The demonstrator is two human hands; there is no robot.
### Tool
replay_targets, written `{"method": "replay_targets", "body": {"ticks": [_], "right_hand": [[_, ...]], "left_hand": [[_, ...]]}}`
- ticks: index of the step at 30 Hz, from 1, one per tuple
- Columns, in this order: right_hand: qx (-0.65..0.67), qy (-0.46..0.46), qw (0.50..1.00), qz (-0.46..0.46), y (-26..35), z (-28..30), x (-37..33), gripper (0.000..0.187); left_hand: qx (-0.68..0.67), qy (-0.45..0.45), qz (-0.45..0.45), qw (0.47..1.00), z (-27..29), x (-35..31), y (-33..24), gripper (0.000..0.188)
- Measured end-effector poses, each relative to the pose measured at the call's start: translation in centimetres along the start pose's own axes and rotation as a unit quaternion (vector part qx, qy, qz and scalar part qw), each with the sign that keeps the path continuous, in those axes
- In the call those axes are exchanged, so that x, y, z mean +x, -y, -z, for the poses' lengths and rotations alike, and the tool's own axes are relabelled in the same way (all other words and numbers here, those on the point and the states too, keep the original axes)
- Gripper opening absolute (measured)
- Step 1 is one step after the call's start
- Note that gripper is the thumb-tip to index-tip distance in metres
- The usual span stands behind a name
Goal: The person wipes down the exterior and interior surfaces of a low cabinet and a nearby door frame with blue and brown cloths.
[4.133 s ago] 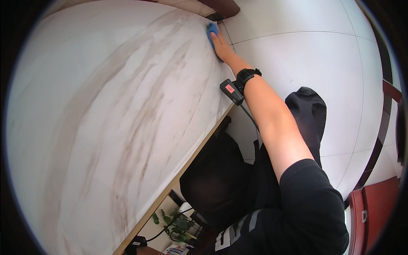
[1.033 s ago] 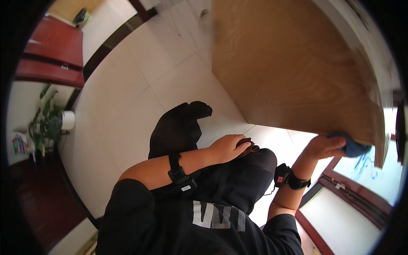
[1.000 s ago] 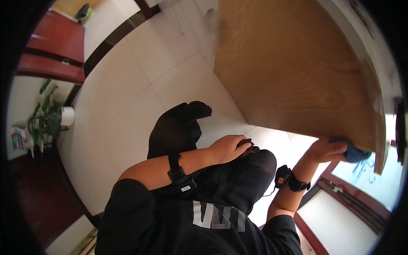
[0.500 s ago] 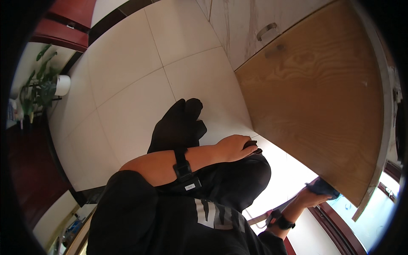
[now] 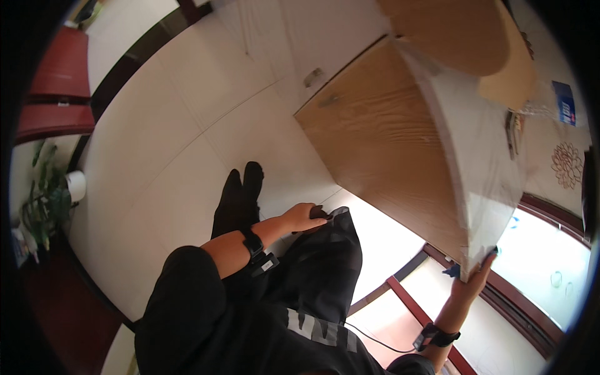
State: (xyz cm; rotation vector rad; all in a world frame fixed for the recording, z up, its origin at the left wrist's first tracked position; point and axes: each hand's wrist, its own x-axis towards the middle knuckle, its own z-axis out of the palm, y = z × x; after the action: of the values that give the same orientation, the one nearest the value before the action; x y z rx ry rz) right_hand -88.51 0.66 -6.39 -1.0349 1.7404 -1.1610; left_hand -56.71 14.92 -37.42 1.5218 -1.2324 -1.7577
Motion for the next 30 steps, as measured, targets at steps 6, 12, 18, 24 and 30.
{"method": "replay_targets", "body": {"ticks": [6,12,18,24,30], "right_hand": [[0.012,-0.048,0.999,0.007,-0.2,-2.2,-1.1,0.039],[-0.022,-0.02,0.998,-0.048,-2.6,-1.9,0.5,0.046],[-0.057,0.009,0.991,-0.123,-9.9,-3.3,6.8,0.057],[-0.112,0.0,0.988,-0.109,-10.0,-4.0,11.1,0.052],[-0.088,0.132,0.976,-0.149,-13.0,3.0,8.9,0.054]], "left_hand": [[0.025,-0.014,0.036,0.999,-0.1,-0.7,0.0,0.045],[0.067,-0.067,0.028,0.995,-0.8,-1.6,-2.0,0.043],[0.104,-0.146,-0.013,0.984,-3.8,-1.5,-8.1,0.043],[0.073,-0.143,-0.019,0.987,-7.7,-0.5,-12.8,0.039],[0.087,-0.082,0.002,0.993,-12.6,-3.6,-23.2,0.035]]}}
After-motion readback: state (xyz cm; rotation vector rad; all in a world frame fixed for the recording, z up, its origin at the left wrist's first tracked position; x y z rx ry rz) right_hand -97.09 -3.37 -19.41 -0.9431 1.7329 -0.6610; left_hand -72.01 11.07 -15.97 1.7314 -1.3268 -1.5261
